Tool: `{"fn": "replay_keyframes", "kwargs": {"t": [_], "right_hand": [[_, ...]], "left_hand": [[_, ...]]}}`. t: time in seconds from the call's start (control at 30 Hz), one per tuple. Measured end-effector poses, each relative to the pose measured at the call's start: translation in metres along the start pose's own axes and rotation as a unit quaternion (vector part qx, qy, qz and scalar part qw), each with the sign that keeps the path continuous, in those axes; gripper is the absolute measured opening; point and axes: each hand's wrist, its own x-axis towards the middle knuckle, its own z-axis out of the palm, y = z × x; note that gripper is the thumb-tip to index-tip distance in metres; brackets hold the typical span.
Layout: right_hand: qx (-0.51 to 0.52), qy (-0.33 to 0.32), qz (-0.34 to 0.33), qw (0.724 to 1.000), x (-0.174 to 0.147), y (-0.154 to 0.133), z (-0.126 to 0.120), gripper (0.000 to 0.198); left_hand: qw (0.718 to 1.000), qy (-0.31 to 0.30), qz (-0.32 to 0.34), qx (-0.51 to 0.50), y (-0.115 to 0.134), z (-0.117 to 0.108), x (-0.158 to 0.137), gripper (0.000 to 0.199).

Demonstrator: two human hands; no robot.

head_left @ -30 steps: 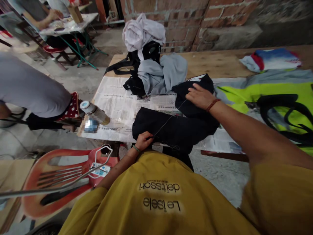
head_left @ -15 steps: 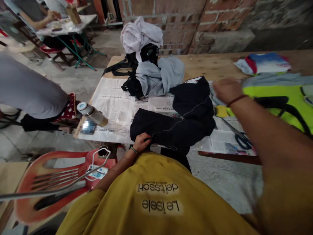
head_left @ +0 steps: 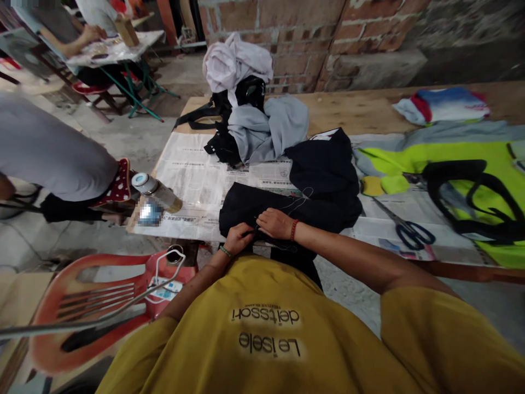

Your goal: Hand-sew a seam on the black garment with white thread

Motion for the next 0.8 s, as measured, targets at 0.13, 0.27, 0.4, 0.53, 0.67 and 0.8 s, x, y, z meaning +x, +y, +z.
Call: {"fn": "replay_keyframes", "kwargs": {"t": [0.13,0.27,0.4,0.53,0.67,0.8], "right_hand": [[-0.016,-0.014,0.011,1.0,-0.003,0.031,-0.006,0.039],[-0.043,0.021,0.07,0.996,-0.024,0.1,-0.026,0.028],[-0.058,0.047,0.167,0.983,-0.06,0.173,-0.058,0.019],[-0.087,0.064,0.231,0.967,-0.099,0.218,-0.089,0.026],[-0.14,0.078,0.277,0.947,-0.128,0.235,-0.098,0.029],[-0.114,0.127,0.292,0.941,-0.126,0.214,-0.078,0.025]], "left_hand": [[1.0,-0.009,-0.019,0.007,0.0,0.0,0.0,0.007],[1.0,-0.013,-0.021,0.004,-0.001,-0.001,-0.001,0.008],[1.0,-0.002,-0.014,0.003,0.0,-0.001,-0.001,0.008],[1.0,-0.002,-0.014,0.005,0.0,-0.001,-0.001,0.009],[1.0,-0.006,-0.009,0.005,-0.002,0.0,-0.001,0.008],[1.0,-0.002,-0.006,0.001,-0.001,-0.001,-0.001,0.008]]}}
